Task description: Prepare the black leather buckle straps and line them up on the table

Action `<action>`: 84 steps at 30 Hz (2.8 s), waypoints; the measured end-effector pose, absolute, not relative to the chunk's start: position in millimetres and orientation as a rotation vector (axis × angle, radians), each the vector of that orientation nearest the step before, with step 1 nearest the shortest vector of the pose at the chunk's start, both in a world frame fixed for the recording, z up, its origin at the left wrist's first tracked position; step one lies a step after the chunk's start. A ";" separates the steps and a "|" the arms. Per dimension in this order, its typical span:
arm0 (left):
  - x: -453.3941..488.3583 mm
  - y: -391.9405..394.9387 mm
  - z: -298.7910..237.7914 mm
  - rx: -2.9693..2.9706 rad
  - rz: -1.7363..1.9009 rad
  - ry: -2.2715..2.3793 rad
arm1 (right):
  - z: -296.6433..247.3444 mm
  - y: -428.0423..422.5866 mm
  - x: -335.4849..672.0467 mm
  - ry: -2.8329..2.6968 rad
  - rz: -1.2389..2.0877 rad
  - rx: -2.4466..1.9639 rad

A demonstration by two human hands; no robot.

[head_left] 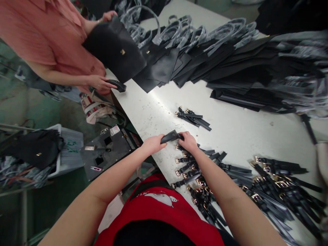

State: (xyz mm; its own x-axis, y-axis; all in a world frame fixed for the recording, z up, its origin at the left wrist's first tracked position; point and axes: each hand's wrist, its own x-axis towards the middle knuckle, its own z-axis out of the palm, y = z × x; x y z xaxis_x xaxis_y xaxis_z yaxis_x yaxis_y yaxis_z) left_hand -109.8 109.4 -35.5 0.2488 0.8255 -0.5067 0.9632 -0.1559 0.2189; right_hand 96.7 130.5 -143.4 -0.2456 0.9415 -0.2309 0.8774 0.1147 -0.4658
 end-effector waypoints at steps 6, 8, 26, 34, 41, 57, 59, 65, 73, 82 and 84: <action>-156.3 74.2 -23.1 1.904 -0.288 1.802 | -137.6 131.3 86.3 -2.454 0.685 -1.911; -165.0 62.0 -21.9 1.887 -0.281 1.822 | -135.9 131.9 84.6 -2.559 0.641 -1.866; -179.1 21.7 -17.9 1.778 -0.205 1.812 | -127.1 120.9 83.2 -2.775 0.590 -1.709; -170.5 25.8 -14.3 1.782 -0.274 1.821 | -137.9 107.9 80.5 -2.405 0.716 -1.902; -163.1 26.6 -15.0 1.826 -0.254 1.791 | -131.3 109.5 79.9 -2.455 0.703 -1.861; -151.7 28.3 -8.2 1.766 -0.334 1.788 | -135.4 112.0 84.2 -2.445 0.727 -1.822; -150.8 29.1 -9.0 1.763 -0.347 1.783 | -135.8 111.4 82.7 -2.443 0.711 -1.842; -152.0 27.7 -10.9 1.791 -0.345 1.782 | -137.6 112.7 85.2 -2.415 0.701 -1.823; -126.0 55.6 -7.1 1.980 -0.497 1.638 | -137.6 111.3 95.0 -2.303 0.708 -1.902; -68.8 119.6 -15.5 2.217 -0.682 1.493 | -148.1 115.7 99.6 -2.192 0.766 -1.983; -66.8 122.2 -13.0 2.235 -0.711 1.483 | -147.2 116.6 101.2 -2.188 0.784 -1.974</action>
State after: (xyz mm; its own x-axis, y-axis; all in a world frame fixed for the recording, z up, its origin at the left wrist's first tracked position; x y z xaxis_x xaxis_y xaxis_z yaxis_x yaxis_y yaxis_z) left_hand -66.8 122.2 -13.0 0.3210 0.7403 -0.5907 0.9242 -0.3812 0.0245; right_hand 101.2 116.6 -147.2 -0.1594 0.9507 -0.2662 0.9034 0.0318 -0.4276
